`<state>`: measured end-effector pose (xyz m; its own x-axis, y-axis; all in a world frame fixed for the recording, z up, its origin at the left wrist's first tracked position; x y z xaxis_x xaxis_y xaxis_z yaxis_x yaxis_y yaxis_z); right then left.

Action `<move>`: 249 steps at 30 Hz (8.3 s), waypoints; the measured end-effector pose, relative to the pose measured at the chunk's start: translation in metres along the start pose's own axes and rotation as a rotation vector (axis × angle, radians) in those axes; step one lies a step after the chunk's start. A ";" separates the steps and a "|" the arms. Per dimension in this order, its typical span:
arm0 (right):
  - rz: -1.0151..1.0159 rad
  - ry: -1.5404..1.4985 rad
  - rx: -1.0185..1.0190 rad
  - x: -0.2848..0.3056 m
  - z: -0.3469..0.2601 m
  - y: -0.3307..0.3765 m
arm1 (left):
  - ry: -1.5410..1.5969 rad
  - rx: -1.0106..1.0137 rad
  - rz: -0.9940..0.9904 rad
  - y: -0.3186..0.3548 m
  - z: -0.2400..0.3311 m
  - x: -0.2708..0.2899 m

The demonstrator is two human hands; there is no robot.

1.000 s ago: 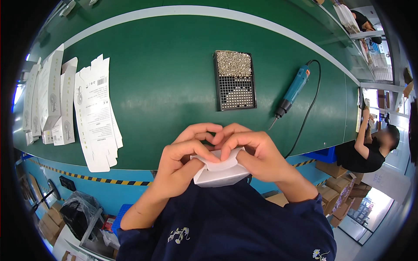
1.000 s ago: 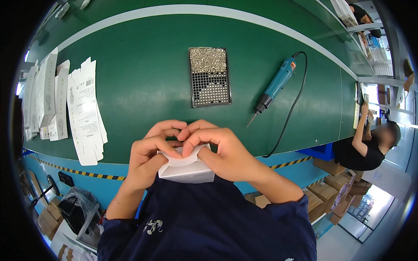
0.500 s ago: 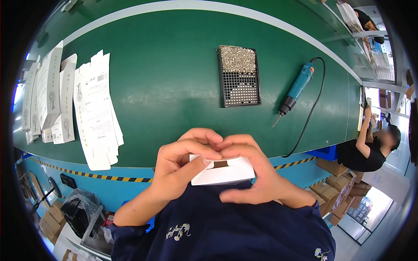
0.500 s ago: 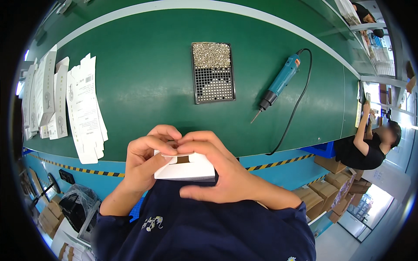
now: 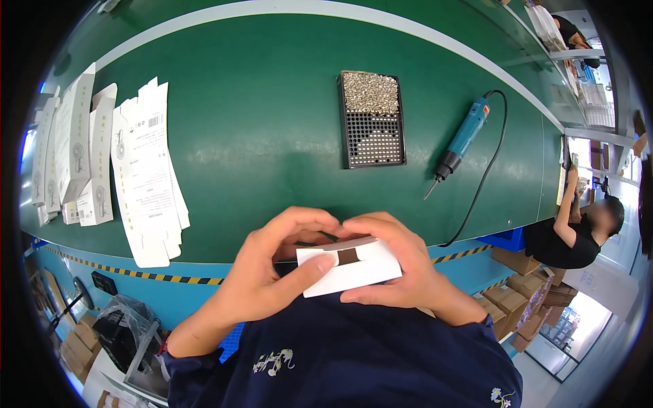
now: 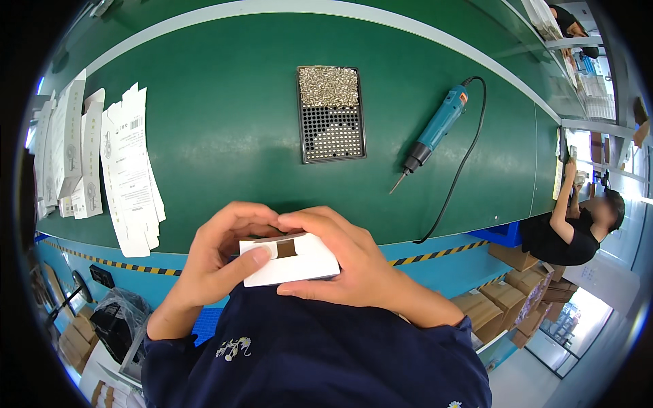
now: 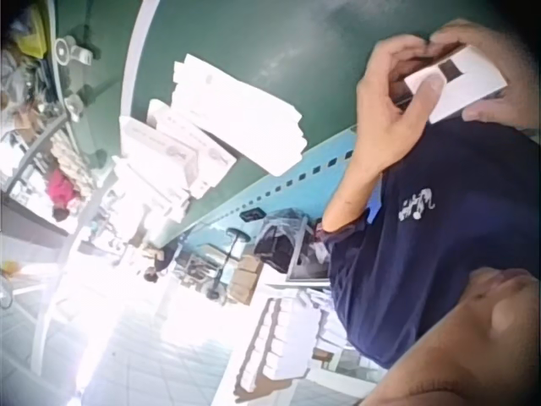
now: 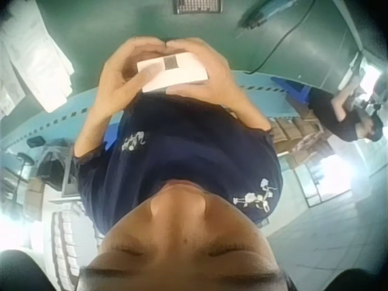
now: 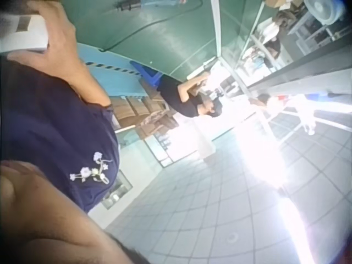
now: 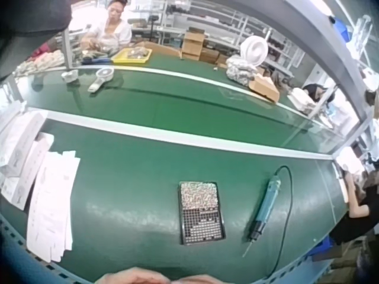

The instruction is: The recorder uses an electric screwdriver to assemble handheld fans and then folds boxes to package them.

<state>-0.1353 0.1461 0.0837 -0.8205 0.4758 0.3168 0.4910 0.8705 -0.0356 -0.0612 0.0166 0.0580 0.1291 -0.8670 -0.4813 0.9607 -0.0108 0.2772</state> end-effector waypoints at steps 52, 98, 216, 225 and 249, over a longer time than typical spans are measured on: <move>0.020 0.101 -0.050 0.027 0.014 -0.022 | -0.085 -0.069 0.205 -0.021 0.014 0.012; -0.107 -0.417 -0.404 -0.040 0.036 0.003 | -0.113 -0.383 0.481 0.042 0.036 0.052; 0.595 -0.560 -0.253 0.002 0.057 -0.074 | -0.777 -0.340 0.680 0.001 0.007 0.062; 0.429 0.422 -0.263 -0.026 0.034 -0.057 | -0.089 -0.246 0.558 0.004 -0.009 0.072; 0.916 0.634 -0.767 0.163 0.115 0.035 | -1.580 -0.311 0.262 -0.041 0.001 0.024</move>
<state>-0.2860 0.2690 0.0250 0.0596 0.5216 0.8511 0.9936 -0.1133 -0.0001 -0.0975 -0.0043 0.0365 0.1093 -0.4503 0.8861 0.9893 0.1358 -0.0530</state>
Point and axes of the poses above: each hand's wrist, its own y-axis away from the middle knuckle, its own x-axis out of the back of the hand, z = x × y, the point moved 7 cm from there along -y, towards the middle knuckle, and after that the axes turned 1 degree about y, right-handed, at the moved point
